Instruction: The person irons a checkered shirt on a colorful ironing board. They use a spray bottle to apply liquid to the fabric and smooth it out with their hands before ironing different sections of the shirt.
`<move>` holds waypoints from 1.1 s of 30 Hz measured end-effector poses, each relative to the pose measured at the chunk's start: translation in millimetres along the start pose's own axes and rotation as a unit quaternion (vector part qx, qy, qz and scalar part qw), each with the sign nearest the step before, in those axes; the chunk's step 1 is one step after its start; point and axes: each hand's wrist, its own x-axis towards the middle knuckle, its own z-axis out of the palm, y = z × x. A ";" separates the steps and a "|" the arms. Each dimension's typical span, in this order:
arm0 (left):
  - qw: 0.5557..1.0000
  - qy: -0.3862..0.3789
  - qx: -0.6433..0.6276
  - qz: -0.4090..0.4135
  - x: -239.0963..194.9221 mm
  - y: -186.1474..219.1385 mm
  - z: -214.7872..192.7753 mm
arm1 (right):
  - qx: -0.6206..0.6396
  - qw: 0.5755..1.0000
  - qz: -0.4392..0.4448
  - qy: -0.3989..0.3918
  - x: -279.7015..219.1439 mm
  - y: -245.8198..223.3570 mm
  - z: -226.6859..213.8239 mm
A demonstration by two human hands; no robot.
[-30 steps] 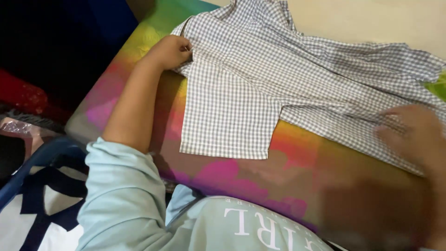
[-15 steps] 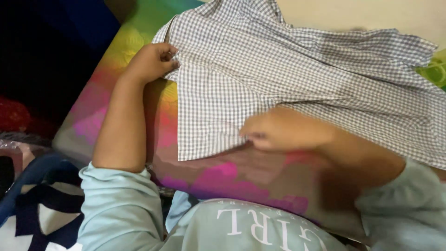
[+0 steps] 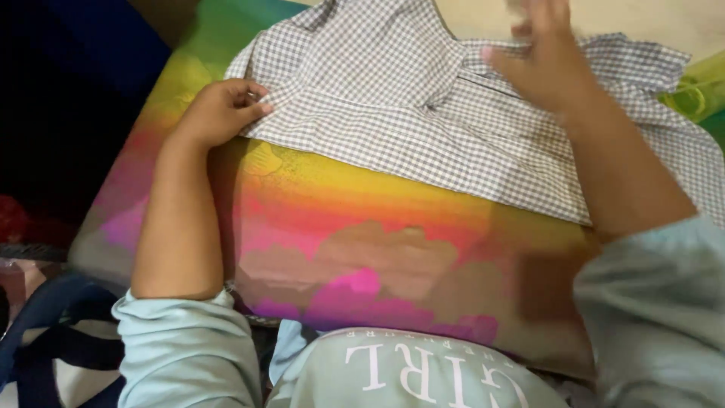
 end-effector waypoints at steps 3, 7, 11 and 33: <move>0.994 0.005 0.038 0.103 3.5 -11.2 -1.0 | -0.127 0.949 -0.285 -0.052 -37.0 67.9 -11.8; 0.998 -0.001 0.008 0.063 -10.5 3.1 -2.5 | -0.205 0.946 -0.251 -0.016 -66.7 177.8 -54.5; 0.998 -0.017 0.044 -0.033 -19.5 22.3 -7.0 | -0.255 0.959 -0.121 0.008 -89.8 294.0 -108.1; 0.999 0.020 -0.001 -0.028 21.0 -93.2 6.9 | -0.085 0.974 0.000 0.211 -136.3 324.7 -131.1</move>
